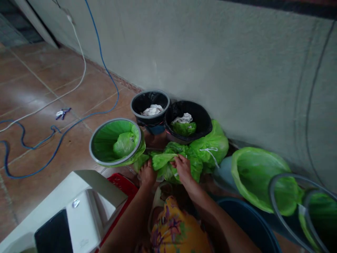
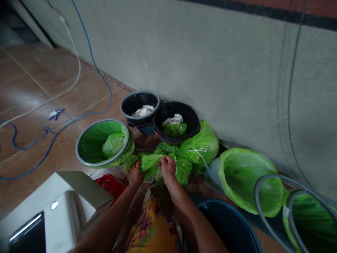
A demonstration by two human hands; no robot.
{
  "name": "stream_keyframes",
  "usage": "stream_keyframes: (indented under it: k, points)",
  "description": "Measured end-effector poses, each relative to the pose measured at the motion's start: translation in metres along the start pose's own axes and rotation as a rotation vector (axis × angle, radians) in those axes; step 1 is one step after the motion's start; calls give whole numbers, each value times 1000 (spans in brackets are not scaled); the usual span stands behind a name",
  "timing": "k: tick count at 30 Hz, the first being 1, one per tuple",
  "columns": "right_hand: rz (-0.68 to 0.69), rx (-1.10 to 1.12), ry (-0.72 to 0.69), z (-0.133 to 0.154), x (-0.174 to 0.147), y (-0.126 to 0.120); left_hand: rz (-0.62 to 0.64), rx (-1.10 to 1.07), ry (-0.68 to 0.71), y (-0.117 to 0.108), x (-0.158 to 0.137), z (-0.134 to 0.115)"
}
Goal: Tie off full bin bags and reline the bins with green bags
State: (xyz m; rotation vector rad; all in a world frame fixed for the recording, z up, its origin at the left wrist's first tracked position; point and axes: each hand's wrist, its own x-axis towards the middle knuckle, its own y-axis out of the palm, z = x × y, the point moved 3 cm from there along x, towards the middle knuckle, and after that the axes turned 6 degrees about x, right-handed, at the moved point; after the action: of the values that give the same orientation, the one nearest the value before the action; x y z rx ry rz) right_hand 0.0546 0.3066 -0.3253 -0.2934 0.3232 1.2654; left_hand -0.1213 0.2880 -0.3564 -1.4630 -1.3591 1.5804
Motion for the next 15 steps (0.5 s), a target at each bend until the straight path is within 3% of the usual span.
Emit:
stream_keyframes:
  k: [5, 8, 11, 15]
  points:
    - [-177, 256, 30, 19, -6, -28, 111, -43, 107, 26, 20, -8]
    - [-281, 392, 129, 19, 3, -43, 161, -142, 131, 32, 22, -5]
    - [-410, 572, 272, 15, 17, -56, 128, -224, 94, 36, 15, 5]
    - [-488, 720, 312, 16, 30, -74, 87, -291, 40, 39, 3, 14]
